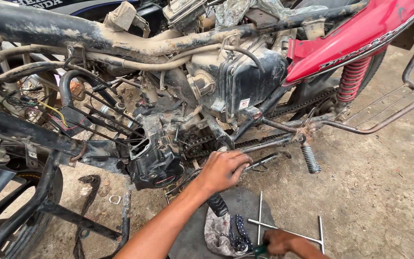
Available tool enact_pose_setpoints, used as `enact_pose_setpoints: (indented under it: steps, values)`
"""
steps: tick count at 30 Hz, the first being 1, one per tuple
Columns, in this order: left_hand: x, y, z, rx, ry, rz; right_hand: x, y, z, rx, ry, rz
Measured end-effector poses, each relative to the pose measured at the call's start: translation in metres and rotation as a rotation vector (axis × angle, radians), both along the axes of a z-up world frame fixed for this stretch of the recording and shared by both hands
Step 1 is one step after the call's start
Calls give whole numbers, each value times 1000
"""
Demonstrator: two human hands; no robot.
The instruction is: Remove the air filter cover and air filter from a motorcycle for inspection or replacement.
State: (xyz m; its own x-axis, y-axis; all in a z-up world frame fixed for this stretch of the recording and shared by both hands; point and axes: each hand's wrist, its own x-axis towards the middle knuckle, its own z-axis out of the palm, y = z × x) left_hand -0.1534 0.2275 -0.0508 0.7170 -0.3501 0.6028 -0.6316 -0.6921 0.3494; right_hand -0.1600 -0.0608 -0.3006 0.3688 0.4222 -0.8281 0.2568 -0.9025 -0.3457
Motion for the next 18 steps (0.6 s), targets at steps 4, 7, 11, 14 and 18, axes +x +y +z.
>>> enact_pose_setpoints:
  steps: [4, 7, 11, 14, 18]
  values:
    - [11, -28, -27, 103, 205, -53, 91, -29, 160, 86, -251, 59]
    - [5, -60, -11, -14, 182, -167, 121, -82, 247, 253, -469, -158]
    - [34, -91, -12, 27, 105, -55, 160, -178, 292, 442, -600, -94]
    - [61, -100, 11, 115, -172, -13, 140, -192, 303, 409, -753, -173]
    - [90, -95, 31, 147, -376, -58, 109, -168, 290, 482, -1010, -399]
